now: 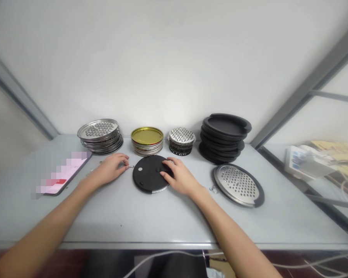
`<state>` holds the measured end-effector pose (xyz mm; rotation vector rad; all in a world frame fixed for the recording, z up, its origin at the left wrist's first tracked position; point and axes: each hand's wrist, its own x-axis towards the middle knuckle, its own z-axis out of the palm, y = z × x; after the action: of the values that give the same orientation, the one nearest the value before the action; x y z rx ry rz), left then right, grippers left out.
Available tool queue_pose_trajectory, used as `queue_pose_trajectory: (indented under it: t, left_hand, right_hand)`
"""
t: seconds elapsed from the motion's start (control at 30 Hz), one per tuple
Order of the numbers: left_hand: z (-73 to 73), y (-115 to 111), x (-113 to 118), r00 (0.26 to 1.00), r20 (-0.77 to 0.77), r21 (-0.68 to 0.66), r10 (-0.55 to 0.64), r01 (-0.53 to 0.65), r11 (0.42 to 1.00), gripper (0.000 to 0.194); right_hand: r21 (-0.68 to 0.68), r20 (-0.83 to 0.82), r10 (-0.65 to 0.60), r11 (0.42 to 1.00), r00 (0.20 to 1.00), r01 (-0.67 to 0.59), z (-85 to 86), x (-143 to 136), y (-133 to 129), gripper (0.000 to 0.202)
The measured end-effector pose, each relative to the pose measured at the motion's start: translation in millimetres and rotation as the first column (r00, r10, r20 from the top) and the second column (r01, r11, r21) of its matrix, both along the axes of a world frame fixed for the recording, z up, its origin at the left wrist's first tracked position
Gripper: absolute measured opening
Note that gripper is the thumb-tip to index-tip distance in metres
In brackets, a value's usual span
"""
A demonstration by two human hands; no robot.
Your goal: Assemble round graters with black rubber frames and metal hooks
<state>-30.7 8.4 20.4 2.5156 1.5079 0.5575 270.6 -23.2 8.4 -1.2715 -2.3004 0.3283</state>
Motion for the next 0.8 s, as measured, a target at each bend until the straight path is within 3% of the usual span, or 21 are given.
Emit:
queue_pose_trajectory:
  t: [0.1,0.2,0.33,0.47,0.57,0.7,0.8]
  left_hand:
    - [7.6,-3,3,0.994,0.078,0.061,0.078,-0.082,0.995,0.016]
    - [16.1,-10,10,0.961,0.260,0.136,0.096,-0.135,0.982,0.017]
    - [21.0,-23,30,0.886,0.464,0.039,0.016,-0.039,0.998,0.017]
    - [15.0,-36,51,0.854,0.506,0.054,-0.122,0.110,0.992,0.010]
    - [8.3,-42,60,0.830,0.501,0.159,-0.245,0.190,0.969,0.007]
    - [5.2,-46,63,0.828,0.480,0.252,-0.291,0.188,0.949,0.005]
    - [7.4,-46,63,0.820,0.498,0.241,-0.281,0.181,0.954,0.005]
  right_hand:
    - [0.015,-0.016,-0.007,1.000,1.000,0.007,-0.4,0,0,0.042]
    - [0.069,-0.081,-0.007,0.998,0.997,0.013,2.7,0,-1,0.039]
    - [0.125,-0.185,0.033,0.992,0.982,-0.010,8.6,-5,-6,0.035]
    - [0.136,-0.244,0.112,0.987,0.963,-0.080,10.2,-12,-13,0.038]
    - [0.196,-0.259,0.217,0.966,0.941,-0.169,10.4,-15,-16,0.030]
    - [0.253,-0.276,0.306,0.938,0.911,-0.239,11.8,-17,-18,0.017]
    - [0.251,-0.305,0.257,0.951,0.917,-0.183,12.2,-18,-18,0.018]
